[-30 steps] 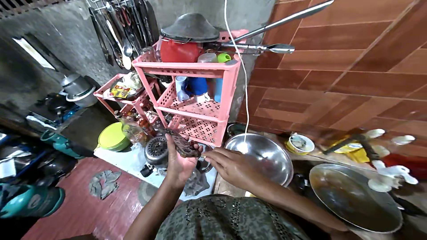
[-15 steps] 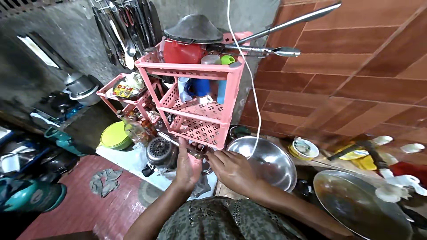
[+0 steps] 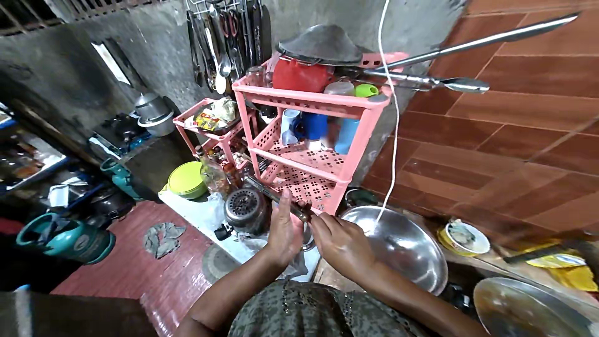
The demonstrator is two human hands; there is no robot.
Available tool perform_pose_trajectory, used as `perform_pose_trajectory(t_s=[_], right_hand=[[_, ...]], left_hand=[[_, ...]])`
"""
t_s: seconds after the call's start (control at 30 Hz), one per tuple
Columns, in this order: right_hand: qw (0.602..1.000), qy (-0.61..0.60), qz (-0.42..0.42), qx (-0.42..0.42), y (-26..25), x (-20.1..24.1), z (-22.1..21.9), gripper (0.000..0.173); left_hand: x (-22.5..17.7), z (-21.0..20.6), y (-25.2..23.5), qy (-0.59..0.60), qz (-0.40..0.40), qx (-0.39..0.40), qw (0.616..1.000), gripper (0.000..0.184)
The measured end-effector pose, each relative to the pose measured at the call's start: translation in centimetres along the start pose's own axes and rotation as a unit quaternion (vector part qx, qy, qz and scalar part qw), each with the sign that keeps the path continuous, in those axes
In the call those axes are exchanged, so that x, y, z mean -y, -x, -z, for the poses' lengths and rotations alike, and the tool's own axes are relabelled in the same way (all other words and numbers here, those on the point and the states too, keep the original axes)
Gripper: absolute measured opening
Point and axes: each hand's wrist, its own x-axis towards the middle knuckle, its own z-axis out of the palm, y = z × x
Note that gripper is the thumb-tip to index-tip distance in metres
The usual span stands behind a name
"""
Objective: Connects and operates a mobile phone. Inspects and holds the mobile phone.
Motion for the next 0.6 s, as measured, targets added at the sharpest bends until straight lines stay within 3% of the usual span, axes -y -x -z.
perform_pose_trajectory(t_s=[0.07,0.17,0.23,0.33,0.43,0.6], right_hand=[[0.998,-0.049,-0.008,0.024,0.0,-0.5,0.1,0.025],[0.983,-0.156,-0.050,0.082,-0.1,-0.7,0.9,0.043],[0.968,-0.229,-0.060,0.088,0.0,-0.7,1.1,0.042],[0.951,-0.294,-0.069,0.064,0.4,-0.9,0.6,0.038],[0.909,-0.387,-0.151,0.034,0.7,-1.6,0.6,0.041],[0.709,-0.663,-0.240,0.000,1.3,-3.8,1.7,0.040]], left_hand=[[-0.4,0.3,0.1,-0.049,-0.024,0.007,0.998,0.039],[-1.3,0.3,0.4,-0.152,-0.062,0.024,0.986,0.084],[-1.6,-0.1,0.4,-0.187,-0.076,0.047,0.978,0.109],[-2.1,-1.0,0.4,-0.244,-0.080,0.075,0.964,0.125],[-3.5,-1.6,0.9,-0.267,-0.055,0.167,0.947,0.118],[-4.8,-0.8,1.2,-0.268,-0.066,0.299,0.914,0.069]])
